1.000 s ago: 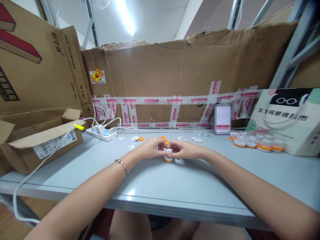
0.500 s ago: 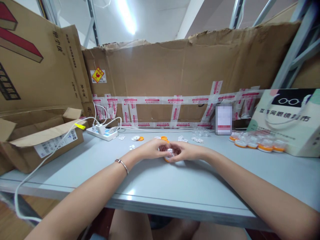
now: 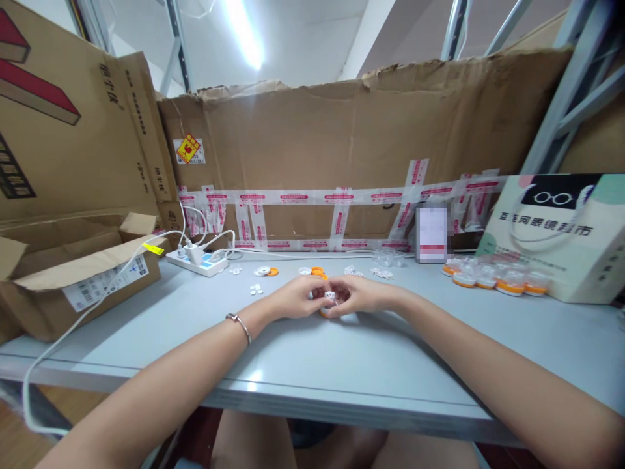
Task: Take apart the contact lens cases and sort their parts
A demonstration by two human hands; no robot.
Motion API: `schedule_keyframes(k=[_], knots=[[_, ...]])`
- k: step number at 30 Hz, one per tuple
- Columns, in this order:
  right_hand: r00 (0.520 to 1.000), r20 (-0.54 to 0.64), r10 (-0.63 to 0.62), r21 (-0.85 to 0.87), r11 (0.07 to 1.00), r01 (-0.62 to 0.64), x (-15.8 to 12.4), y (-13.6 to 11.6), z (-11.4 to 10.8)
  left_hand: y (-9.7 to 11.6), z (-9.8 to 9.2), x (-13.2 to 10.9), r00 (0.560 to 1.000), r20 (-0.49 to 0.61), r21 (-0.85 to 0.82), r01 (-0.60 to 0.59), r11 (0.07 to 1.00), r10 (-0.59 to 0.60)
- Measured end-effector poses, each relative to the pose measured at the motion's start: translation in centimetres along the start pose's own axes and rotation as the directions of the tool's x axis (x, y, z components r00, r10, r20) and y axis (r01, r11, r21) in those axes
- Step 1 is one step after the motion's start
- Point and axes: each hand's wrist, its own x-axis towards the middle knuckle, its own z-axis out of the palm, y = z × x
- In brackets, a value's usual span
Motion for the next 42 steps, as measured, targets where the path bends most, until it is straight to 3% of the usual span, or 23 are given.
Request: schedule_keyframes(k=[12, 28, 34, 42], knots=[[0.999, -0.017, 0.029, -0.047, 0.998, -0.03, 0.05, 0.22, -0.03, 0.08, 0.41, -0.04, 0.998, -0.019, -0.004, 0.063, 0.998, -0.063], [1.0, 0.0, 0.029, -0.058, 0.998, -0.029, 0.03, 0.46, -0.07, -0.04, 0.57, -0.02, 1.0, -0.016, -0.065, -0.014, 0.998, 0.013], [0.999, 0.045, 0.02, -0.06, 0.998, -0.017, -0.18, -0.1, -0.11, -0.4, 0.81, -0.2, 0.998, -0.026, 0.003, -0.052, 0.999, 0.052], [1.0, 0.021, 0.024, -0.039, 0.999, -0.023, -0.14, 0.01, -0.2, -0.36, 0.9, -0.23, 0.996, -0.024, 0.061, -0.086, 0.994, 0.087]])
